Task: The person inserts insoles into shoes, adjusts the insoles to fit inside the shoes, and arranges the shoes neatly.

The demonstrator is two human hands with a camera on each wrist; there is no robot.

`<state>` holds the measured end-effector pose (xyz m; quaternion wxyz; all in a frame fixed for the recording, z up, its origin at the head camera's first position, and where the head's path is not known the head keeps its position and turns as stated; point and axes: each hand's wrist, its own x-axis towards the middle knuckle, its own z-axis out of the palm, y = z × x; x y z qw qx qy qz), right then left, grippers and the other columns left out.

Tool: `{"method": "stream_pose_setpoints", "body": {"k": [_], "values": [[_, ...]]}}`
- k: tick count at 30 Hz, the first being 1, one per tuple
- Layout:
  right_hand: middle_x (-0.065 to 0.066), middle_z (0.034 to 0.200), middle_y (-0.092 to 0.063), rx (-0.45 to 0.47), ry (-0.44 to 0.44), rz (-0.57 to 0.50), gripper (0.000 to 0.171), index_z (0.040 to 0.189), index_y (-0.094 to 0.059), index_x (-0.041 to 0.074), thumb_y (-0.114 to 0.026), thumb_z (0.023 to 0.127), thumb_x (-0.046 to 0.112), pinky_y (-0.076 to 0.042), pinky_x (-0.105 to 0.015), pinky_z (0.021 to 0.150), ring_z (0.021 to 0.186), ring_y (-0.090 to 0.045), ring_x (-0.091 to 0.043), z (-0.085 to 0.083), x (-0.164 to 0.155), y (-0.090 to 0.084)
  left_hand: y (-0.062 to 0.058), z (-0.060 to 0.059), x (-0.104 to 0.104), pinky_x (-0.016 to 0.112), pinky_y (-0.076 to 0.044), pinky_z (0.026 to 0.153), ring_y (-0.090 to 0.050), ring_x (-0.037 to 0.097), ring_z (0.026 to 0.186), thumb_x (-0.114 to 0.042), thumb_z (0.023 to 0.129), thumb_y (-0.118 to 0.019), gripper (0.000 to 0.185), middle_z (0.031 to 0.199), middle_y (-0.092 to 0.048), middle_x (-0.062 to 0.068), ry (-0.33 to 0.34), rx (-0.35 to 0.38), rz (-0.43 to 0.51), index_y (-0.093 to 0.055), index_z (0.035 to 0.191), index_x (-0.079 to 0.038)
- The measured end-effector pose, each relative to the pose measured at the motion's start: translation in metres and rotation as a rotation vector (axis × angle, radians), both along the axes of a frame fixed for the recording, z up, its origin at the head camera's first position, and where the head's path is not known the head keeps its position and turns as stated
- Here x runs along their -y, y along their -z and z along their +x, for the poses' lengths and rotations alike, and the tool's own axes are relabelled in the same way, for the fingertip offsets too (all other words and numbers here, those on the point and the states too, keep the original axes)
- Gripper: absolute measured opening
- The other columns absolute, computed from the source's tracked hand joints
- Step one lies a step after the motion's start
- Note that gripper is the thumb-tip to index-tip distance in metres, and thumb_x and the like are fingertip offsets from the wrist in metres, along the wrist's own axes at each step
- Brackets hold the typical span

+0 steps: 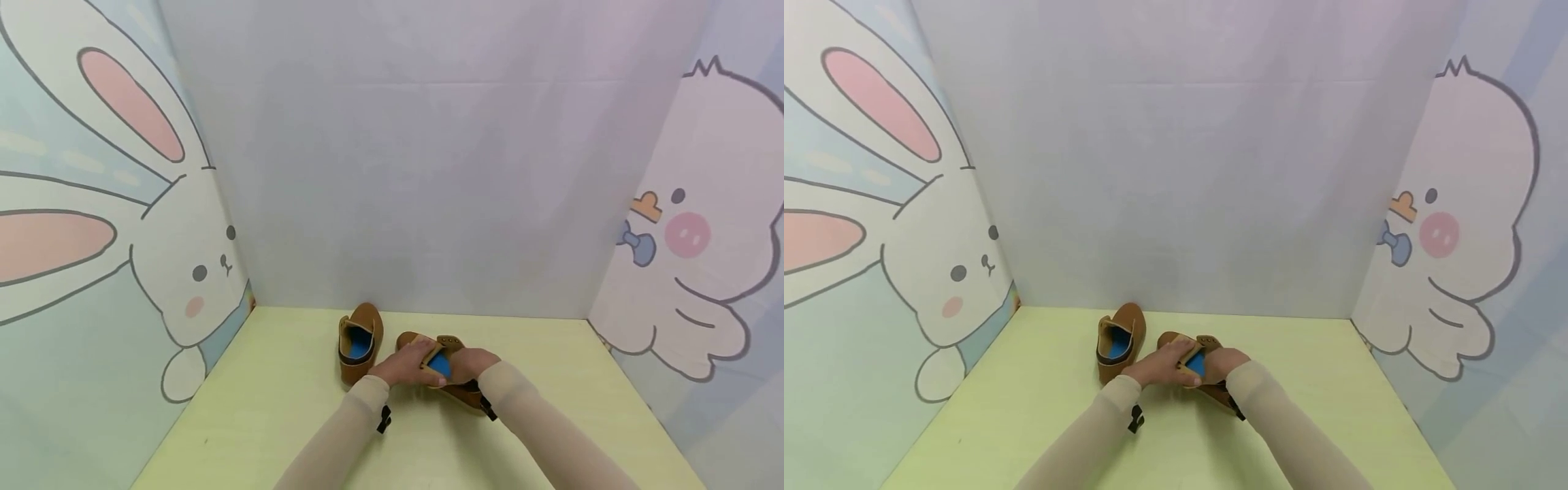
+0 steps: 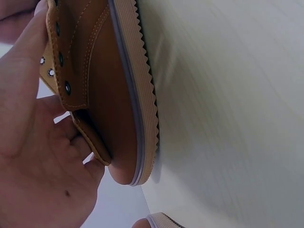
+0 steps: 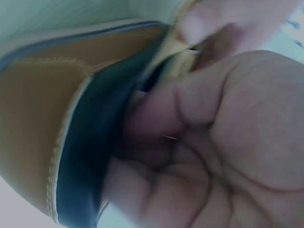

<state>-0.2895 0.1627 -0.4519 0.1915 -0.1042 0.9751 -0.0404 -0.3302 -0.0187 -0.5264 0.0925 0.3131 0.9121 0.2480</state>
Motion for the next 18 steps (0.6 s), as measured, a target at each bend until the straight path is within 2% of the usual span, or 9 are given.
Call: {"method": "stream_pose_setpoints", "body": {"k": [2,5,7,9,10,11,13,14,18], "values": [[-0.008,0.078,-0.060,-0.056,-0.006,-0.096,0.021,0.093,-0.070,0.005,-0.060,0.102,0.021,-0.043,-0.037,0.064,0.066,-0.049,-0.019,-0.002,-0.001,-0.002,-0.001,0.000,0.001,0.047,-0.038,0.112,-0.042,0.025,0.140,-0.062,0.087,-0.072,0.093,0.157,-0.041,0.001,0.002,0.001,0.006,-0.035,0.159,-0.017],[-0.003,0.060,-0.043,-0.213,-0.010,-0.269,0.027,0.075,-0.064,0.008,-0.055,0.100,0.005,-0.033,-0.033,0.054,0.053,-0.035,-0.015,-0.006,-0.006,-0.004,-0.003,0.001,0.002,0.051,-0.029,0.117,-0.043,0.024,0.140,-0.060,0.087,-0.072,0.091,0.156,-0.042,0.002,0.007,-0.004,0.009,-0.036,0.158,-0.015],[-0.001,0.061,-0.049,-0.348,0.000,-0.333,0.022,0.079,-0.067,0.007,-0.057,0.099,0.006,-0.038,-0.031,0.053,0.053,-0.041,-0.013,-0.009,-0.011,-0.004,-0.003,0.001,0.002,0.053,-0.024,0.119,-0.042,0.024,0.142,-0.060,0.087,-0.072,0.092,0.157,-0.041,0.003,0.006,-0.004,0.011,-0.036,0.158,-0.014],[-0.005,0.076,-0.062,-0.446,0.020,-0.352,0.011,0.094,-0.071,0.003,-0.061,0.097,0.007,-0.049,-0.035,0.059,0.063,-0.055,-0.018,-0.012,-0.017,-0.001,-0.003,0.001,0.003,0.054,-0.022,0.120,-0.039,0.023,0.144,-0.062,0.088,-0.071,0.093,0.158,-0.040,0.004,0.005,-0.008,0.005,-0.035,0.159,-0.013],[-0.008,0.086,-0.067,-0.475,0.034,-0.354,0.013,0.103,-0.071,0.001,-0.063,0.097,0.009,-0.053,-0.039,0.065,0.070,-0.062,-0.022,-0.013,-0.020,0.002,-0.002,0.002,0.002,0.053,-0.022,0.120,-0.036,0.023,0.145,-0.063,0.087,-0.070,0.094,0.159,-0.039,0.004,0.003,-0.010,0.001,-0.035,0.159,-0.013],[-0.012,0.096,-0.069,-0.482,0.054,-0.353,0.020,0.114,-0.070,0.001,-0.065,0.098,0.011,-0.056,-0.042,0.071,0.080,-0.066,-0.025,-0.014,-0.024,0.005,-0.002,0.002,0.002,0.053,-0.022,0.120,-0.035,0.024,0.147,-0.064,0.087,-0.070,0.095,0.160,-0.038,0.004,0.003,-0.011,-0.002,-0.034,0.159,-0.013],[-0.016,0.105,-0.070,-0.457,0.082,-0.349,0.030,0.123,-0.066,-0.001,-0.067,0.098,0.015,-0.057,-0.046,0.075,0.089,-0.068,-0.030,-0.017,-0.031,0.015,-0.001,0.002,0.000,0.053,-0.021,0.120,-0.035,0.024,0.147,-0.064,0.088,-0.069,0.095,0.160,-0.038,0.005,0.005,-0.008,0.003,-0.034,0.159,-0.013],[-0.016,0.104,-0.070,-0.435,0.090,-0.354,0.030,0.122,-0.067,-0.002,-0.067,0.098,0.016,-0.057,-0.046,0.075,0.089,-0.069,-0.030,-0.019,-0.034,0.020,0.000,0.001,0.000,0.053,-0.022,0.120,-0.035,0.024,0.146,-0.064,0.088,-0.069,0.095,0.160,-0.038,0.005,0.007,-0.011,0.003,-0.034,0.159,-0.013],[-0.007,0.083,-0.071,-0.414,0.083,-0.374,0.015,0.100,-0.077,0.002,-0.068,0.098,0.015,-0.054,-0.039,0.063,0.070,-0.064,-0.019,-0.022,-0.043,0.035,0.002,0.000,-0.002,0.053,-0.022,0.120,-0.039,0.025,0.143,-0.065,0.087,-0.069,0.094,0.159,-0.039,0.004,0.012,-0.015,0.014,-0.035,0.159,-0.015]]}}
